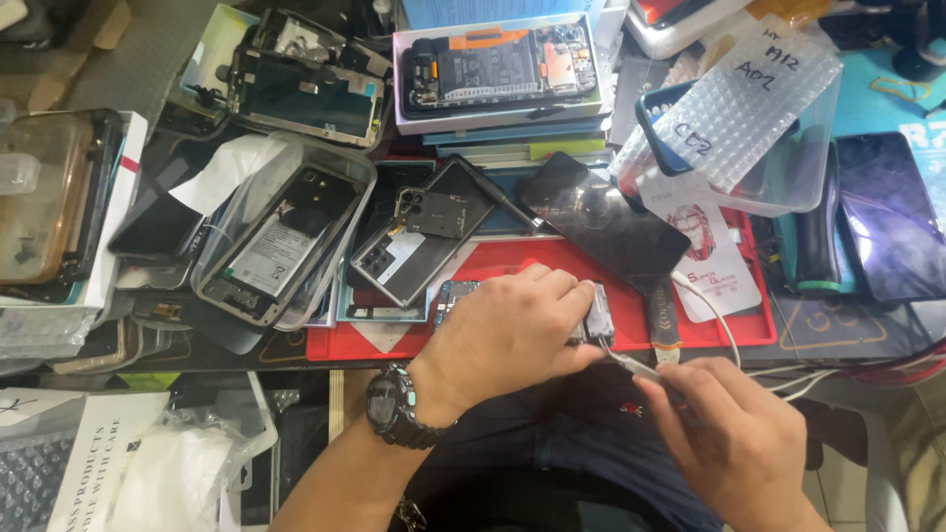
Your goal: The person disassembles a mobile phone on a workbench, removes internal parts by hand and with a small tool, installs a component, and applies heat to the screen surface with a heat gun.
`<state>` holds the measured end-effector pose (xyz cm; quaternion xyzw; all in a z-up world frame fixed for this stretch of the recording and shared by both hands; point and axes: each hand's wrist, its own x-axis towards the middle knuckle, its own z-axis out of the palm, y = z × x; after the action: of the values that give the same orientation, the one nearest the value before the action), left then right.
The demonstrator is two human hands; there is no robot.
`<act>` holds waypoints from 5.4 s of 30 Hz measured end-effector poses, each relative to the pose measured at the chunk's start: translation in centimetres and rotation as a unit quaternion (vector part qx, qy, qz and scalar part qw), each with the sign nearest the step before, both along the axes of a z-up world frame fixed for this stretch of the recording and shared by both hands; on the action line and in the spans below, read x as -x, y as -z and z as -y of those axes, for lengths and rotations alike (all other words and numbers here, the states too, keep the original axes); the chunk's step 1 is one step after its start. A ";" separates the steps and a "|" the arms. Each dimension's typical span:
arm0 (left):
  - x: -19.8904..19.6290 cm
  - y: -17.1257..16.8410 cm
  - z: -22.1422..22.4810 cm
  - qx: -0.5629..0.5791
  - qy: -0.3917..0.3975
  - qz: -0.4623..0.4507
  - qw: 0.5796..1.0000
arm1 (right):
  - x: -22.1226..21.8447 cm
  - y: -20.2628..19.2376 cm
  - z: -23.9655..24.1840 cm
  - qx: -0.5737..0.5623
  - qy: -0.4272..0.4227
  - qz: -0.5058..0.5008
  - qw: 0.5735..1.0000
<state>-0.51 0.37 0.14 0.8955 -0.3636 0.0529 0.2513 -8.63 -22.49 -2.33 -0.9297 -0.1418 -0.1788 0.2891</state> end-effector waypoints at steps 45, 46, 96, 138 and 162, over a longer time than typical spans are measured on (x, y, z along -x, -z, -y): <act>9.3 -4.6 -10.2 0.066 -0.330 -0.218 0.916 | -2.9 2.1 2.4 0.022 -0.081 0.069 0.994; 9.3 -4.3 -10.0 0.092 -0.307 -0.206 0.925 | -3.0 1.3 1.7 0.035 -0.090 0.084 0.992; 12.1 5.7 -1.2 0.610 -0.097 -0.482 0.622 | -1.0 0.2 -3.3 0.001 -0.133 0.033 0.991; 9.3 -2.3 -1.4 0.114 0.139 0.024 0.983 | 6.3 11.1 -1.7 -0.712 -0.235 -0.475 0.461; 10.0 -1.9 -0.6 0.029 0.155 0.074 0.985 | 6.3 14.0 -3.7 -0.482 -0.094 -0.483 0.725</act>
<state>-10.49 0.94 2.03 0.8139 -0.5142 0.0900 0.2551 -14.92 -18.77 -16.36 -0.6081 0.0358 0.2785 0.7426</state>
